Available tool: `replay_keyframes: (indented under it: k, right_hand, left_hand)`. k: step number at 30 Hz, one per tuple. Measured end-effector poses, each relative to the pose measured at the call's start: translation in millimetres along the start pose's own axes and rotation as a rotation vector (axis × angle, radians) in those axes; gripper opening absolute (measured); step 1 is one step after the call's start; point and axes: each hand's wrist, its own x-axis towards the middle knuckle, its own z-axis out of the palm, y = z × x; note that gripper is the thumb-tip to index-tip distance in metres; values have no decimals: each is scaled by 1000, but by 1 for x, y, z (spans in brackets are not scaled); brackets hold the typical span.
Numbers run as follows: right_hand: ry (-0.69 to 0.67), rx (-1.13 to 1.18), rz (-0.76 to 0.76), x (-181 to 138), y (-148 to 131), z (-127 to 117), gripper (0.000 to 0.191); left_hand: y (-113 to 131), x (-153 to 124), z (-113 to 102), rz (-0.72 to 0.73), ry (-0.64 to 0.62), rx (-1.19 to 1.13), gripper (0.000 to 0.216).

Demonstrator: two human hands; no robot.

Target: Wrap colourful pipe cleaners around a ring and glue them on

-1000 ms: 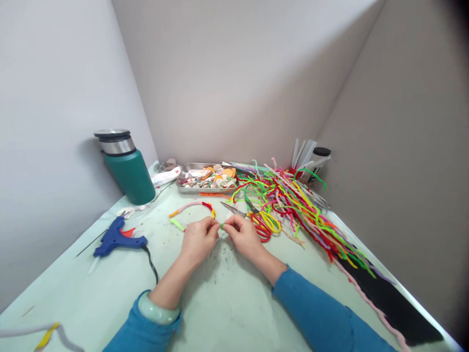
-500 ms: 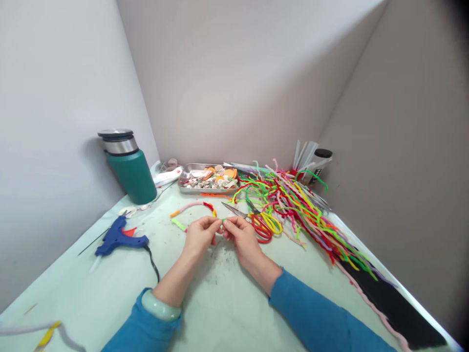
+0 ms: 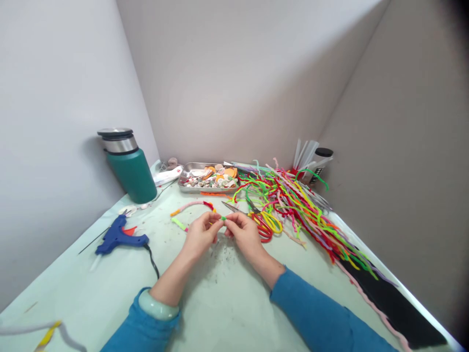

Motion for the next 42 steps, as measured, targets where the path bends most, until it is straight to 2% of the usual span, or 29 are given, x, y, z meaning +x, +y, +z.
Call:
replay_keyframes:
  k: [4,9,14,22,27,33,36,38,42]
  right_hand:
    - [-14,138,44,0,3,3,16]
    - [-43,74,-4,-3,2,4,16]
    - [-54,6,-50,-5,-4,4,14]
    - [-54,109,13,-4,-3,4,15]
    - [-74,61,2,-4,-3,2,14]
    - [-132,-154,-168,-6,-13,-6,10]
    - [-295,-83,-108,-4,-20,-14,11]
    - [-360,13,-23,-1,-22,-17,15]
    - [-296,138,55,2,-20,-17,20]
  left_hand:
    - [2,2,1,-80,-6,-160,32]
    - [-1,2,-4,-95,30,-137,26]
    - [-3,1,-2,-66,-69,-109,22]
    - [2,-1,-2,-226,-121,-485,31]
    - [5,-2,-5,-232,-150,-388,28]
    - [8,-3,-11,-251,-232,-350,28]
    - [8,-3,-14,-266,-358,-423,27]
    - [8,-4,-15,-257,-393,-467,27]
    - [9,-4,-14,-232,-312,-504,26]
